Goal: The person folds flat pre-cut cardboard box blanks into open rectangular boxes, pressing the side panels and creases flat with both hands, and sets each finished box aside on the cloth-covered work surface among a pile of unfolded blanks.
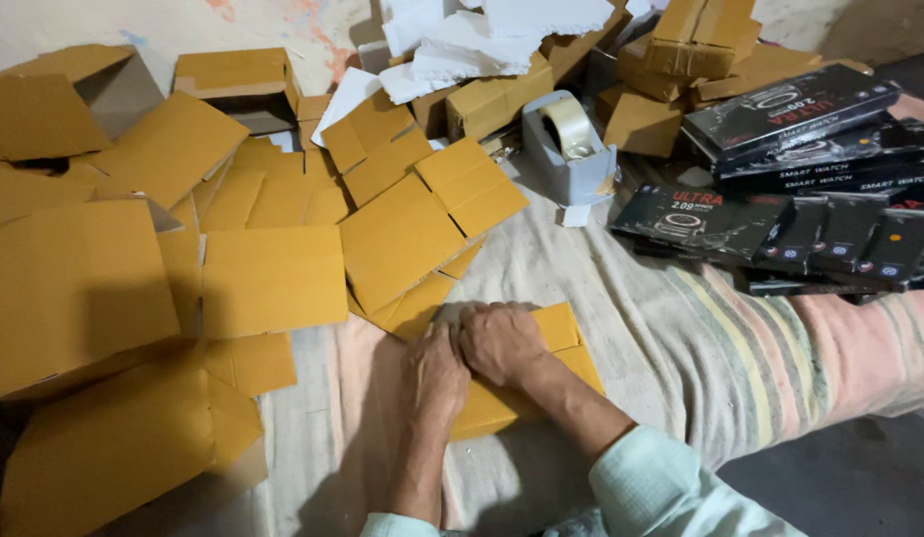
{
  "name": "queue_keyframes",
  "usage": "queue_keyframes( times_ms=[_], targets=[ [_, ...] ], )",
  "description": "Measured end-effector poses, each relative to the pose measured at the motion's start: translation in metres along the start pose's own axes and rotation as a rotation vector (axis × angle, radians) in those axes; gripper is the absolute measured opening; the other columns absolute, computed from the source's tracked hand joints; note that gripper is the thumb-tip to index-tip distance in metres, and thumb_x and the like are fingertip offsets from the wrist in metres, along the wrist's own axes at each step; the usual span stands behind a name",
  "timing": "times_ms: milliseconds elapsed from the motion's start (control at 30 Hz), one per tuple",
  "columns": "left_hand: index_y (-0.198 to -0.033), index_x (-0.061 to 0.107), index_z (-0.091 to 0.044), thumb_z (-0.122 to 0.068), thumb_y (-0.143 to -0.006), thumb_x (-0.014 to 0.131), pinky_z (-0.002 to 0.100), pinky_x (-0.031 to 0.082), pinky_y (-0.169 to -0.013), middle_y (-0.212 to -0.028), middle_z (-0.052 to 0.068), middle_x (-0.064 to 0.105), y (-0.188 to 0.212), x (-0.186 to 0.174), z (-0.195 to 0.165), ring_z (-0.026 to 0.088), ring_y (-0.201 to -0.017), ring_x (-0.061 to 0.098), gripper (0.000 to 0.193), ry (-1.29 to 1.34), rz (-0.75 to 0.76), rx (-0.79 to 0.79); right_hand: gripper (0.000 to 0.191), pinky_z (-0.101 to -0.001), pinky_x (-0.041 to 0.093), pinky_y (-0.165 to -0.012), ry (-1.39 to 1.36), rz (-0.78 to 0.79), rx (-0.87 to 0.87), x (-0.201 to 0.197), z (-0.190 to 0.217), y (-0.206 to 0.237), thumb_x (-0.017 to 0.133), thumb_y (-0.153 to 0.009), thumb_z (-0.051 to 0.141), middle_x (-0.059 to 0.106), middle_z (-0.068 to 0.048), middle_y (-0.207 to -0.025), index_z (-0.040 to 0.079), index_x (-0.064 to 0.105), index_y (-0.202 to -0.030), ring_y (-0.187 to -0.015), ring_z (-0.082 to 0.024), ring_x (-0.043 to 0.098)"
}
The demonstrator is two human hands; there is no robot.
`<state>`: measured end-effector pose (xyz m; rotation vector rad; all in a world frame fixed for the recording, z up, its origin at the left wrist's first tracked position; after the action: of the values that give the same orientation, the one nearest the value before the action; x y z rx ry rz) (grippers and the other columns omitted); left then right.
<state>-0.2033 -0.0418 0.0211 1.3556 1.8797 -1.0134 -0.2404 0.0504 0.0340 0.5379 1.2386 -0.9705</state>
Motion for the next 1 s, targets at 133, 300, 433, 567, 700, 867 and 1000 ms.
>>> queue_keyframes(
  times_ms=[133,300,433,567,700,867,1000],
  targets=[
    [-0.107,0.066,-0.006,-0.030,-0.104,0.043,0.053,0.047,-0.093,-0.113,0.020,0.067,0.002,-0.004,-0.005,0.040,-0.107,0.062,0.034,-0.069,0.020,-0.005,0.028,-0.0498,0.053,-0.078,0.098,0.070,-0.120,0.007,-0.015,0.007,0.055,-0.094,0.034,0.071,-0.016,-0.093,0.011,0.072,-0.097,-0.083,-0.037,0.069],
    [-0.104,0.066,-0.007,-0.029,-0.102,0.045,0.053,0.046,-0.093,-0.108,0.016,0.067,0.003,-0.001,-0.016,0.039,-0.105,0.061,0.030,-0.078,0.033,0.039,0.028,-0.0475,0.050,-0.080,0.172,-0.153,-0.011,-0.025,-0.057,0.028,0.056,-0.093,0.030,0.072,-0.014,-0.088,0.007,0.072,-0.092,-0.084,-0.034,0.069],
    [-0.100,0.066,-0.007,-0.027,-0.101,0.047,0.056,0.044,-0.094,-0.105,0.015,0.069,0.002,0.013,-0.016,0.038,-0.103,0.062,0.027,-0.026,0.039,0.181,0.023,-0.0459,0.050,-0.080,0.298,-0.167,-0.060,-0.021,-0.027,0.027,0.059,-0.088,0.027,0.071,-0.016,-0.089,0.006,0.070,-0.090,-0.087,-0.033,0.069],
    [-0.108,0.064,-0.004,-0.016,-0.098,0.048,0.055,0.046,-0.092,-0.111,0.022,0.066,0.001,0.005,-0.007,0.043,-0.107,0.059,0.023,0.040,-0.118,0.267,0.028,-0.0499,0.051,-0.080,0.099,-0.185,-0.089,-0.009,0.005,0.011,0.060,-0.091,0.032,0.071,-0.017,-0.086,0.006,0.070,-0.086,-0.084,-0.036,0.069],
    [-0.104,0.064,-0.005,-0.026,-0.103,0.044,0.055,0.046,-0.092,-0.109,0.021,0.065,-0.002,0.012,0.001,0.042,-0.105,0.059,0.030,0.028,-0.002,0.146,0.022,-0.0502,0.053,-0.078,0.159,0.043,-0.137,0.011,-0.016,0.008,0.059,-0.087,0.028,0.071,-0.017,-0.088,0.009,0.070,-0.088,-0.083,-0.036,0.069],
    [-0.104,0.064,-0.005,-0.029,-0.103,0.041,0.056,0.045,-0.089,-0.107,0.019,0.064,0.000,0.010,-0.003,0.040,-0.104,0.059,0.034,0.029,0.068,0.090,0.026,-0.0499,0.052,-0.085,0.172,-0.070,0.094,-0.031,-0.084,0.037,0.054,-0.093,0.027,0.072,-0.016,-0.097,0.007,0.069,-0.099,-0.091,-0.035,0.068],
    [-0.105,0.065,-0.005,-0.032,-0.105,0.039,0.053,0.047,-0.094,-0.110,0.019,0.065,0.000,0.023,0.006,0.039,-0.108,0.060,0.037,0.072,0.062,0.090,0.043,-0.0525,0.042,-0.104,0.470,0.166,0.193,-0.028,-0.065,0.051,0.052,-0.090,0.029,0.066,-0.015,-0.120,0.004,0.062,-0.123,-0.119,-0.033,0.058]
  ],
)
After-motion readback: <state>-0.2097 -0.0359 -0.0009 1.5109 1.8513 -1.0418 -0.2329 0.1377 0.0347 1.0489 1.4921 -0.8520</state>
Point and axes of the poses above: each hand's wrist, its own y-axis away from the middle knuckle, its own x-axis out of the palm, z = x × y, the point moved 10 cm from there along -y, towards the middle knuckle
